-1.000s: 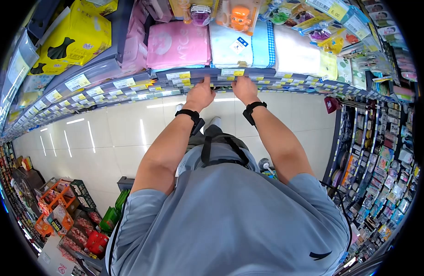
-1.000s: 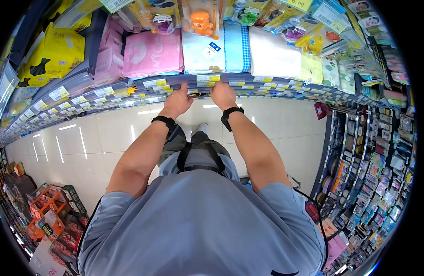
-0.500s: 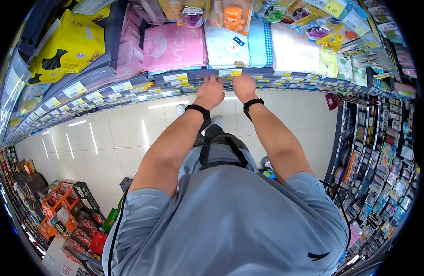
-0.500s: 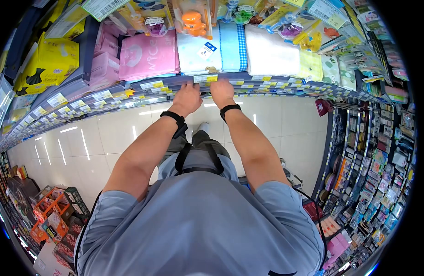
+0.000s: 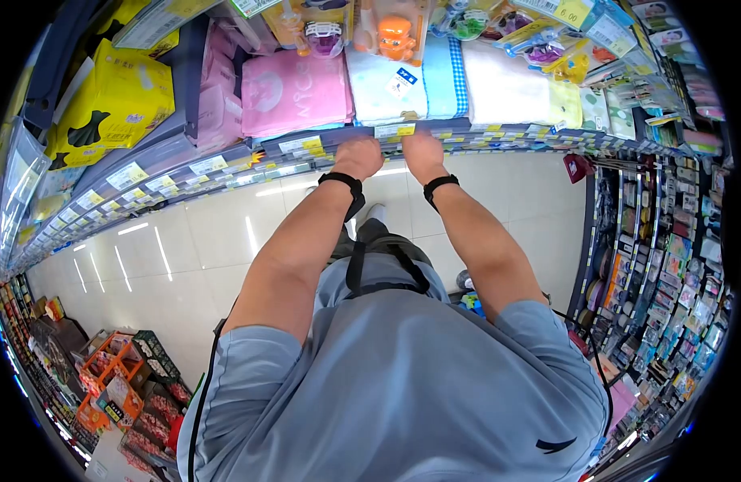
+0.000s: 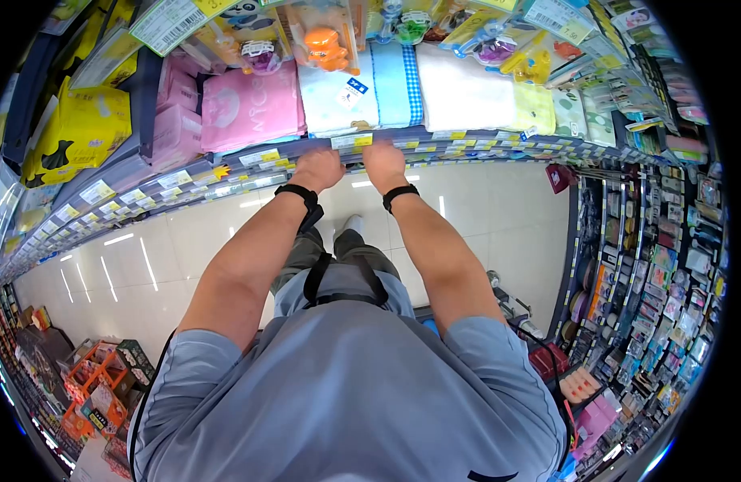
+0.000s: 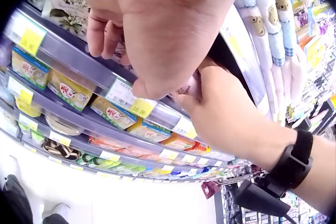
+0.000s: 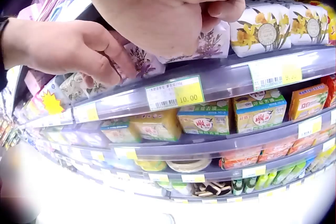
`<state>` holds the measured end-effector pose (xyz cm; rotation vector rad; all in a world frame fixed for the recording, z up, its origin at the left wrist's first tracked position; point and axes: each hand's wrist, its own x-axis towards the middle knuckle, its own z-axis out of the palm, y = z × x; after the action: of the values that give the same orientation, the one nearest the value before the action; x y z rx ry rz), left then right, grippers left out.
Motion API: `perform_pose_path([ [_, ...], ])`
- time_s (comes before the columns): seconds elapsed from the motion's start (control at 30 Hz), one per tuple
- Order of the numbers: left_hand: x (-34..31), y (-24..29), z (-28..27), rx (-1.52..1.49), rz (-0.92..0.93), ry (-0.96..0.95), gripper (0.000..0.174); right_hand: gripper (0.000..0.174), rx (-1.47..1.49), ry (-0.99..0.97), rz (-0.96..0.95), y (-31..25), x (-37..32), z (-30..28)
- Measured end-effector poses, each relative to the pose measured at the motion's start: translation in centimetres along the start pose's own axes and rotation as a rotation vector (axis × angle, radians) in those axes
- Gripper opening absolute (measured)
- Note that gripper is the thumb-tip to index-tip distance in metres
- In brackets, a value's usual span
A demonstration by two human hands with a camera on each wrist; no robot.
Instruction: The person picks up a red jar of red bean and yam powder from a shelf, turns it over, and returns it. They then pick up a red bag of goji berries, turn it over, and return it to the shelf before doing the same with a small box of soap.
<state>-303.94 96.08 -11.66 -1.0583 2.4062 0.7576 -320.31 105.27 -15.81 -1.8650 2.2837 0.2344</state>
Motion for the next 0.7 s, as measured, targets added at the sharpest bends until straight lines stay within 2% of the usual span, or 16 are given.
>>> perform_pose_path([
  [0.03, 0.0, -0.1, -0.1, -0.001, 0.005, 0.001, 0.045, 0.014, -0.004, 0.0, 0.004, -0.2, -0.5, -0.3],
  [0.1, -0.1, -0.2, -0.3, -0.049, 0.001, -0.012, 0.044, 0.034, 0.002, 0.115, 0.025, -0.8, -2.4, -1.6],
  [0.13, 0.0, -0.1, -0.4, -0.05, 0.008, -0.007, 0.044, 0.034, -0.005, 0.118, 0.03, -0.8, -3.5, -2.1],
  [0.2, 0.2, -0.4, -0.2, -0.064, 0.012, -0.011, 0.043, 0.051, 0.237, 0.147, 0.004, -1.1, -6.0, -3.1],
  [0.23, 0.2, -0.5, -0.2, -0.064, 0.014, -0.007, 0.043, 0.051, 0.235, 0.151, 0.004, -1.1, -7.4, -3.5],
  [0.3, 0.1, -0.5, -0.2, -0.081, 0.004, -0.005, 0.044, 0.047, 0.54, 0.249, -0.073, -0.8, -10.2, -4.5],
  [0.33, 0.0, -0.6, -0.3, -0.077, 0.007, 0.0, 0.044, 0.047, 0.539, 0.257, -0.072, -0.8, -11.5, -5.2],
  [0.4, -0.3, -0.8, -0.4, -0.003, 0.033, -0.008, 0.04, 0.054, 1.015, 0.049, 0.029, -0.5, -13.8, -6.9],
  [0.43, -0.2, -0.9, -0.1, 0.0, 0.029, 0.013, 0.041, 0.054, 1.019, 0.06, 0.035, -0.1, -14.6, -7.5],
  [0.5, -0.1, -0.9, -0.3, 0.022, 0.021, -0.019, 0.041, 0.05, 1.512, -0.124, 0.123, 0.6, -16.1, -8.8],
  [0.53, 0.0, -0.9, -0.5, 0.034, 0.005, -0.051, 0.041, 0.05, 1.522, -0.112, 0.124, 0.4, -16.7, -11.3],
  [0.6, -0.3, -0.6, -1.2, 0.04, -0.012, -0.077, 0.042, 0.045, 1.763, -0.001, -0.009, 0.0, -18.4, -18.8],
  [0.63, -0.3, -0.4, -1.6, 0.032, -0.032, -0.1, 0.044, 0.046, 1.774, 0.068, -0.107, 0.3, -19.3, -21.1],
  [0.67, -0.3, -0.2, -1.7, 0.052, -0.023, -0.099, 0.044, 0.046, 1.783, 0.09, -0.104, 0.7, -20.0, -23.1],
  [0.7, -0.3, -0.2, -1.5, 0.066, -0.024, -0.054, 0.049, 0.058, 1.723, 0.195, -0.321, 1.1, -20.7, -24.8],
])
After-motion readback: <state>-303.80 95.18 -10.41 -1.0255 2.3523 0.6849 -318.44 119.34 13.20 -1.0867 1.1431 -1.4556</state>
